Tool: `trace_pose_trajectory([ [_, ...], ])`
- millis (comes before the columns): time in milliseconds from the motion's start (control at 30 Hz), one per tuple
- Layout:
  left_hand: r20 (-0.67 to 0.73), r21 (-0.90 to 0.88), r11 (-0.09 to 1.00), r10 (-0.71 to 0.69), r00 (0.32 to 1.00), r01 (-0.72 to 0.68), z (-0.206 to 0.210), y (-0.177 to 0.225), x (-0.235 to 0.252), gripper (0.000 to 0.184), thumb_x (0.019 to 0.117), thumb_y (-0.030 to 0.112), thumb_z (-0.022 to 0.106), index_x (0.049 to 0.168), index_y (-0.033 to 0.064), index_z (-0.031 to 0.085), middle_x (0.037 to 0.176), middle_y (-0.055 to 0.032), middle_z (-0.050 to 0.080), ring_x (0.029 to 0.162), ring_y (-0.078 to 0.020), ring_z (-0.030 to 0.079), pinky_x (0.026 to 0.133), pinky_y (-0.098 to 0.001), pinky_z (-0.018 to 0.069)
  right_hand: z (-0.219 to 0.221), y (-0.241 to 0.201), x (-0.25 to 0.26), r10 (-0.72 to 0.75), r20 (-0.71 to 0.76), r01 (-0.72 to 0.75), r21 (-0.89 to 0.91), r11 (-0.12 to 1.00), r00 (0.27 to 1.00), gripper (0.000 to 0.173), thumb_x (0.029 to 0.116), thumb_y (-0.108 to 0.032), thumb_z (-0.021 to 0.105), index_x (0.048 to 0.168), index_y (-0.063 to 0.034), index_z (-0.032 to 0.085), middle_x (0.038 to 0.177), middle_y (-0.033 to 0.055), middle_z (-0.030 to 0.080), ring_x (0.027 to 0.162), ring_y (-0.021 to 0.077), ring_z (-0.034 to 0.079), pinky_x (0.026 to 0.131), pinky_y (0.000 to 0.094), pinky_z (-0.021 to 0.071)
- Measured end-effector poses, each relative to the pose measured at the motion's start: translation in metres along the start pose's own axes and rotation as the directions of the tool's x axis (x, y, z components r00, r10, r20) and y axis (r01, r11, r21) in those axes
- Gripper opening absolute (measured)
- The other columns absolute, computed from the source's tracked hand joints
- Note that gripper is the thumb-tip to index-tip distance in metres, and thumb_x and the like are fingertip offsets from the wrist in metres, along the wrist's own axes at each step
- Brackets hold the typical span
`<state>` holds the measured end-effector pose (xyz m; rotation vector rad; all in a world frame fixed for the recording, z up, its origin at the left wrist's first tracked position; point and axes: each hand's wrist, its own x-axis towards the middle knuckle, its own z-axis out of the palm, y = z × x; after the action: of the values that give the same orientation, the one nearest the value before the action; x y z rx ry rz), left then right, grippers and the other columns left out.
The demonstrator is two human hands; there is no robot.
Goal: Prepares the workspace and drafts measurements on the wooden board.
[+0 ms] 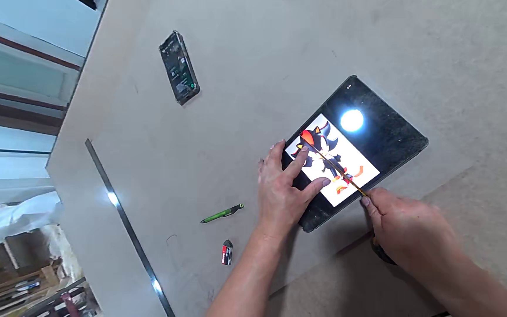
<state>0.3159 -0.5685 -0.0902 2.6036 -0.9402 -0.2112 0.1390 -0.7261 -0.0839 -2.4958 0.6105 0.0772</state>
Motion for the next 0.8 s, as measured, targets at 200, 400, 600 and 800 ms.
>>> trace_pose_trajectory([
  [200,-0.004,0.008,1.000,0.011,1.000,-0.011,0.0002,-0.0002,-0.0008,0.065,0.0825,0.071,0.071,0.136,0.0328,0.069,0.159,-0.0128,0.044,0.149,-0.0301,0.040,0.123,-0.0611,0.0265,0.0034,-0.0004,-0.0002,-0.034,-0.050,0.033,-0.011,0.999,0.998,0.032,0.1090,-0.031,0.043,0.095,-0.0120,0.065,0.068,0.0044,0.060,0.059,0.0248,0.065,0.045,0.0422,0.0484],
  [400,-0.014,0.013,1.000,0.025,1.000,-0.025,0.0013,-0.0008,-0.0006,0.065,0.0821,0.070,0.073,0.135,0.0319,0.069,0.159,-0.0137,0.044,0.148,-0.0300,0.040,0.122,-0.0614,0.0270,0.0023,-0.0007,0.0007,-0.043,-0.044,0.042,-0.020,0.999,0.998,0.030,0.1090,-0.028,0.043,0.095,-0.0113,0.064,0.067,0.0047,0.059,0.058,0.0252,0.064,0.045,0.0421,0.0486],
  [600,-0.010,0.005,1.000,0.024,1.000,-0.024,0.0013,-0.0011,-0.0009,0.065,0.0824,0.069,0.073,0.135,0.0309,0.069,0.158,-0.0141,0.045,0.148,-0.0297,0.041,0.123,-0.0609,0.0264,0.0015,-0.0010,0.0005,-0.033,-0.023,0.032,-0.031,0.999,0.999,0.031,0.1096,-0.030,0.043,0.096,-0.0112,0.063,0.068,0.0051,0.059,0.059,0.0254,0.064,0.046,0.0427,0.0481],
  [800,-0.005,0.008,1.000,0.016,1.000,-0.016,0.0014,-0.0005,-0.0012,0.067,0.0818,0.071,0.072,0.136,0.0315,0.069,0.159,-0.0135,0.044,0.149,-0.0297,0.040,0.123,-0.0613,0.0261,0.0006,-0.0016,0.0002,-0.030,-0.022,0.029,-0.039,0.999,0.999,0.031,0.1097,-0.030,0.042,0.095,-0.0115,0.062,0.067,0.0048,0.058,0.058,0.0253,0.064,0.045,0.0424,0.0475],
])
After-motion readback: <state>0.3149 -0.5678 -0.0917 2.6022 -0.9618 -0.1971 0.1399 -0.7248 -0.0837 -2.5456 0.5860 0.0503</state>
